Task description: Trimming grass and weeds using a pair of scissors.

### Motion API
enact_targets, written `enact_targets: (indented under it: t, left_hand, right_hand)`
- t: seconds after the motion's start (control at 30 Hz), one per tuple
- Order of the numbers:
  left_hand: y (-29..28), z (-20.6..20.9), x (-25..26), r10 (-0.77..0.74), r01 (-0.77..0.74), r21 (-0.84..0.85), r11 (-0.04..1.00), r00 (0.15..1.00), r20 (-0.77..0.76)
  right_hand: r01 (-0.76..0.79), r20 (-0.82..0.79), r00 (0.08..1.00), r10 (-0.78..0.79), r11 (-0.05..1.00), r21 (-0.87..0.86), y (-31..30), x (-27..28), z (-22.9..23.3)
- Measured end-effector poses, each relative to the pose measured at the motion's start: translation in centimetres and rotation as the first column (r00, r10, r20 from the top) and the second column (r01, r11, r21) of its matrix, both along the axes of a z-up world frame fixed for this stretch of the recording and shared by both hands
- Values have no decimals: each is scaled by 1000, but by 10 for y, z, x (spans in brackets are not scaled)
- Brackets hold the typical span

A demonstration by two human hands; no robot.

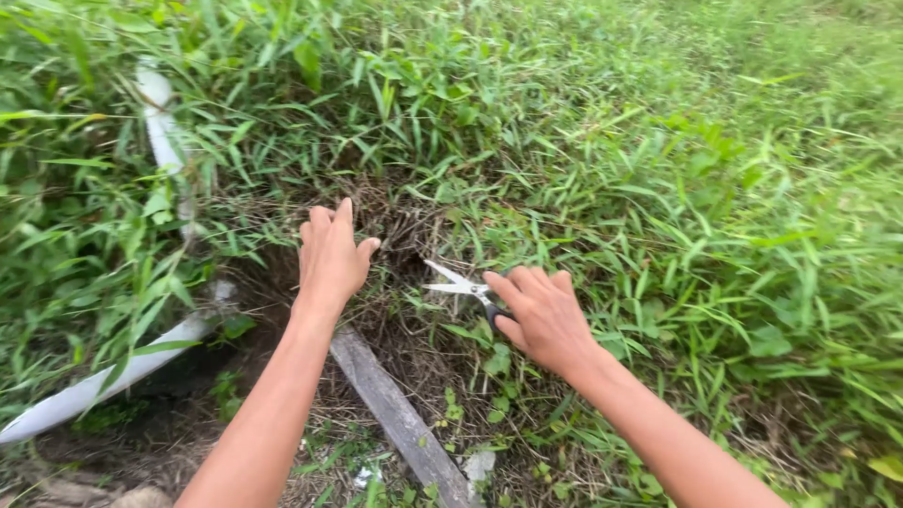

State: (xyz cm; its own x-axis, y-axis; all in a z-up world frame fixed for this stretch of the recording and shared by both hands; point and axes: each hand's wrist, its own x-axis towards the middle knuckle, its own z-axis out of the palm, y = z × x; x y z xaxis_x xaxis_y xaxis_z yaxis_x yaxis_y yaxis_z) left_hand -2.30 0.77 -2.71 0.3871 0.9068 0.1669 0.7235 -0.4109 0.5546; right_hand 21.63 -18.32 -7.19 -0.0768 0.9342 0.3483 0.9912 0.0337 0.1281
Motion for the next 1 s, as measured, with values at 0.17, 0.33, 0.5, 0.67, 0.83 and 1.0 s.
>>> enact_targets:
  t: [0.17, 0.33, 0.5, 0.67, 0.83, 1.0]
  left_hand:
    - [-1, -30, 61, -264, 265, 272, 925, 964, -40]
    - [-31, -38, 149, -480, 486, 356, 799, 870, -110]
    - [-23, -86, 218, -410, 442, 392, 807, 897, -166]
    - [-24, -52, 200, -326, 345, 436, 831, 937, -121]
    - [-8, -49, 181, -274, 268, 494, 827, 960, -61]
    - [-9, -50, 170, -344, 303, 435, 848, 939, 17]
  right_hand:
    - [137, -207, 970, -126, 990, 40, -68, 45, 18]
    - [323, -292, 907, -303, 946, 22, -110, 82, 40]
    - [537, -108, 809, -578, 801, -263, -105, 89, 40]
    - [529, -127, 802, -584, 793, -302, -49, 73, 30]
    - [457, -171, 847, -504, 854, -250, 2, 59, 9]
    - [420, -63, 895, -442, 881, -218, 41, 64, -18]
